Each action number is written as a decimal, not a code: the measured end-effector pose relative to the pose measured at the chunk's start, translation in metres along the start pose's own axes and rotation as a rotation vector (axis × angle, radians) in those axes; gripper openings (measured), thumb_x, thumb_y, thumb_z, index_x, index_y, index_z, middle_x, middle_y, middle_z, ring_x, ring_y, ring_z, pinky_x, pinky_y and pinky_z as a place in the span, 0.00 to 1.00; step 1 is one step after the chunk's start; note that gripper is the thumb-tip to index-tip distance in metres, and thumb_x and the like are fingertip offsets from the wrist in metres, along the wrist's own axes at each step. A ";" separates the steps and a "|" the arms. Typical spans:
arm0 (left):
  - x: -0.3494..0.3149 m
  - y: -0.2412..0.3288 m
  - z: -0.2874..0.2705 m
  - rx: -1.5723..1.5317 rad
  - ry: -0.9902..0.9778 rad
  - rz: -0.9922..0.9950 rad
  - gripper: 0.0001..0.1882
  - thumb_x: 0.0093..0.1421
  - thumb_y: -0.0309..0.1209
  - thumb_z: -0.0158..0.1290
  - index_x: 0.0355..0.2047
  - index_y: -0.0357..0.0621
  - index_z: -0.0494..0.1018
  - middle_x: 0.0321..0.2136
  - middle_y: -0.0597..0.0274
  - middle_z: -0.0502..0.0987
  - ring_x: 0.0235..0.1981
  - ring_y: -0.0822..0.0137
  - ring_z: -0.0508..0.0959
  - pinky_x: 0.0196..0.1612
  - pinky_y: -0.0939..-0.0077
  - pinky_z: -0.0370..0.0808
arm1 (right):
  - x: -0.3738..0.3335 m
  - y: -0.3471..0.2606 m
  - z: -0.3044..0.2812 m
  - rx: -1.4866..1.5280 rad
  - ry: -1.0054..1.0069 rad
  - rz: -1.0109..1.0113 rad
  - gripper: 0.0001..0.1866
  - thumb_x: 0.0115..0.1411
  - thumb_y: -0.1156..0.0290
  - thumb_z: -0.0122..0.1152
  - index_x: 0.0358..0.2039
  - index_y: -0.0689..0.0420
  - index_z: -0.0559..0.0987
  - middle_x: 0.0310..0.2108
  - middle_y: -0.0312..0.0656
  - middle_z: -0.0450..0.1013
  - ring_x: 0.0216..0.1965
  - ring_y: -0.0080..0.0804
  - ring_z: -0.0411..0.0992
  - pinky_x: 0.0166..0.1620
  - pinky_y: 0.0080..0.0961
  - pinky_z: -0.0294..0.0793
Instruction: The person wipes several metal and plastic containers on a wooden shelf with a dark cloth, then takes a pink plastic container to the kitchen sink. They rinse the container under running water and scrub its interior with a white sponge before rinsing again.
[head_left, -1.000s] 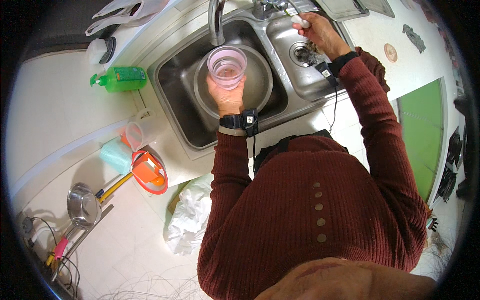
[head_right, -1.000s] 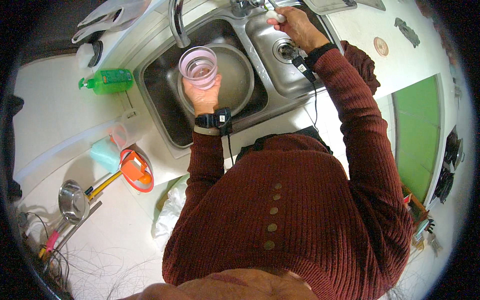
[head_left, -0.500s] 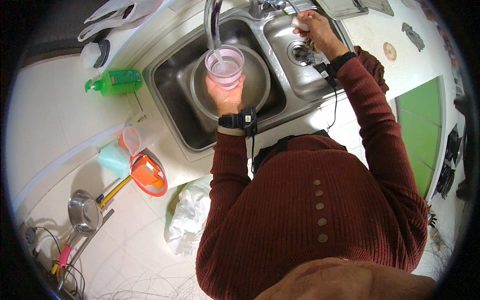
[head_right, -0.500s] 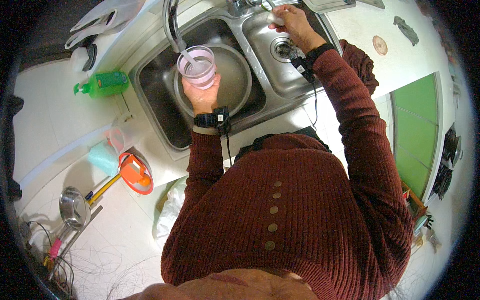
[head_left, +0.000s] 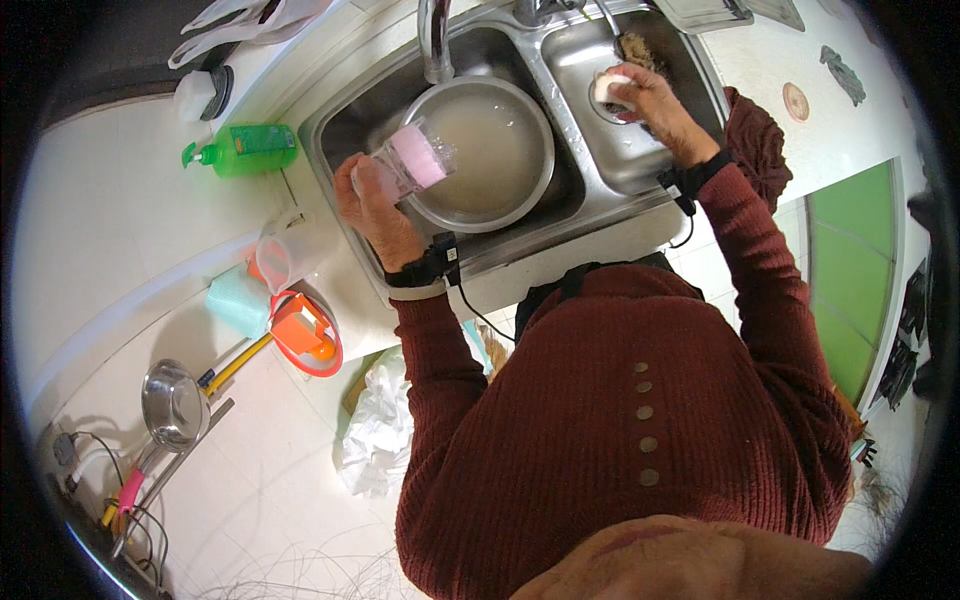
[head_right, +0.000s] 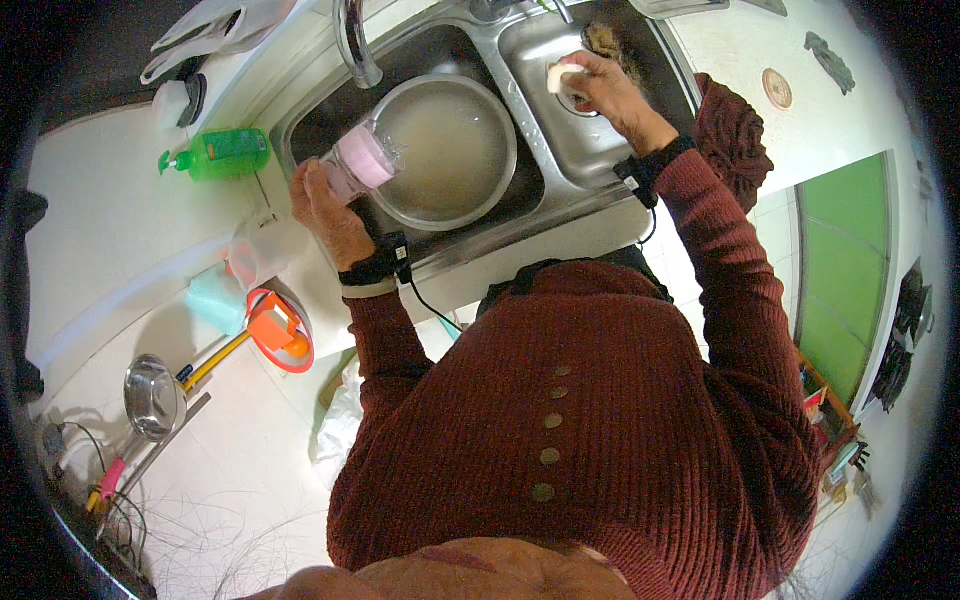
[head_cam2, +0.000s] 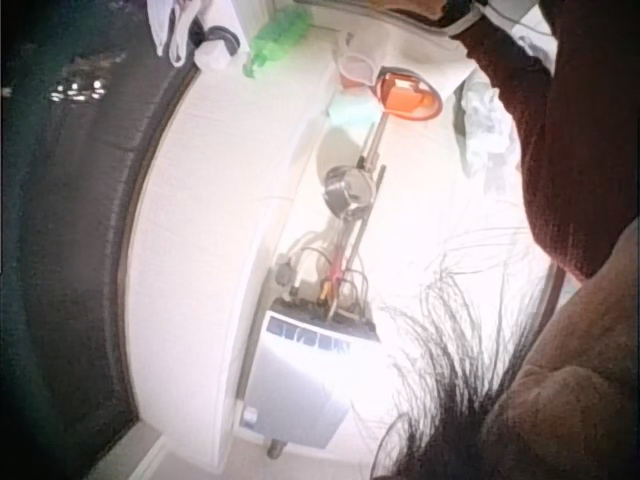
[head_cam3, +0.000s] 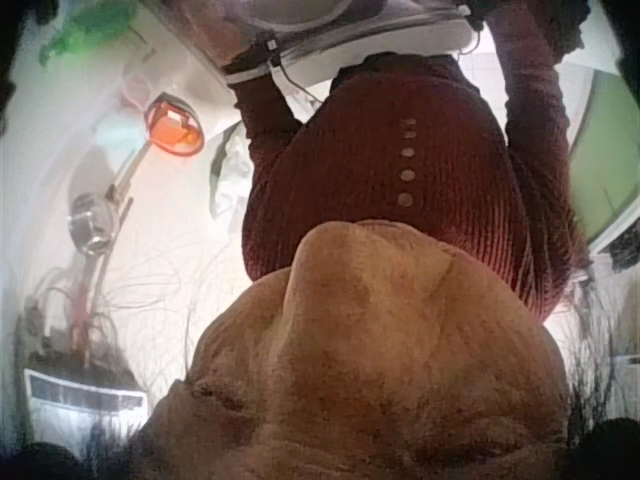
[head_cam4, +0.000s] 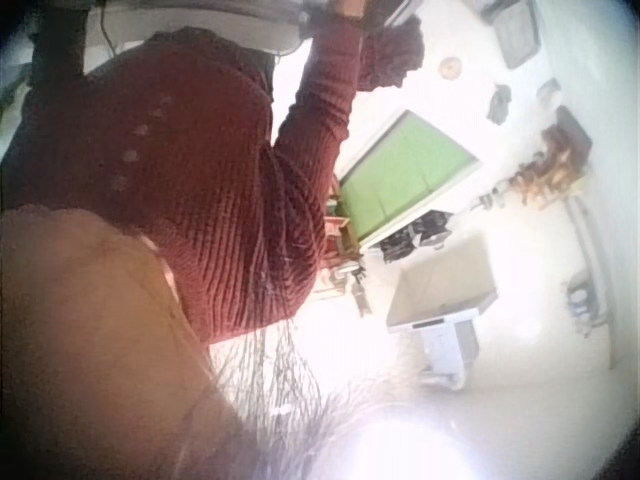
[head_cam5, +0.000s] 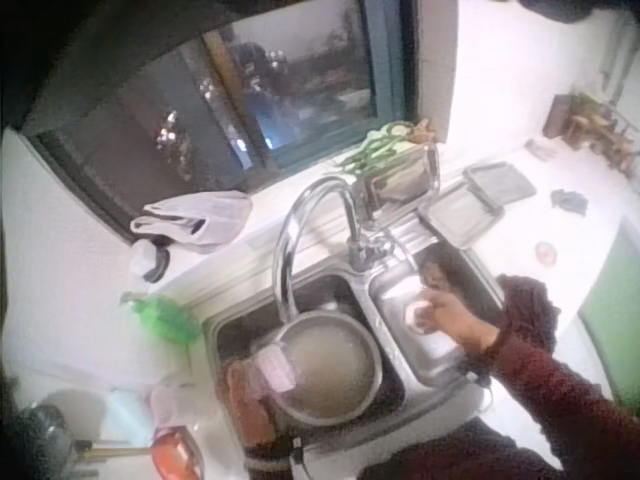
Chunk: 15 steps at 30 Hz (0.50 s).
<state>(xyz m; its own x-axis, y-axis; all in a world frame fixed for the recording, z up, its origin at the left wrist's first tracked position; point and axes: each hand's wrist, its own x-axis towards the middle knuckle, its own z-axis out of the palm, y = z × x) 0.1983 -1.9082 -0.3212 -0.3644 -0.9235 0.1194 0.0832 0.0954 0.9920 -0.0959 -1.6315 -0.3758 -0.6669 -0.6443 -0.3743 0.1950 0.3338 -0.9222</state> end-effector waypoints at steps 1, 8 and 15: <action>0.000 0.012 0.003 0.103 -0.008 0.035 0.15 0.65 0.34 0.58 0.46 0.36 0.74 0.38 0.64 0.73 0.38 0.68 0.74 0.45 0.73 0.73 | -0.005 0.001 0.004 -0.032 -0.033 -0.015 0.15 0.69 0.65 0.56 0.52 0.57 0.79 0.39 0.34 0.77 0.39 0.21 0.72 0.43 0.24 0.74; 0.007 0.038 0.012 0.399 -0.007 0.388 0.15 0.59 0.26 0.62 0.44 0.32 0.75 0.39 0.58 0.74 0.41 0.66 0.74 0.48 0.71 0.73 | -0.023 0.005 0.027 -0.214 -0.048 -0.072 0.14 0.66 0.73 0.59 0.51 0.61 0.78 0.34 0.41 0.77 0.31 0.22 0.70 0.34 0.23 0.73; -0.002 0.035 0.017 0.325 0.050 0.375 0.15 0.60 0.30 0.62 0.44 0.33 0.75 0.40 0.58 0.74 0.42 0.67 0.75 0.47 0.72 0.74 | -0.024 0.015 0.031 -0.613 0.018 -0.768 0.16 0.60 0.83 0.62 0.49 0.61 0.78 0.41 0.42 0.79 0.37 0.40 0.81 0.42 0.32 0.79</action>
<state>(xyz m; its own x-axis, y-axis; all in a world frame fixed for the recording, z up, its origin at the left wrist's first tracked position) 0.1858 -1.8962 -0.2861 -0.3192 -0.8195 0.4759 -0.0964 0.5276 0.8440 -0.0546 -1.6330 -0.3833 -0.4682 -0.8267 0.3119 -0.6997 0.1313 -0.7023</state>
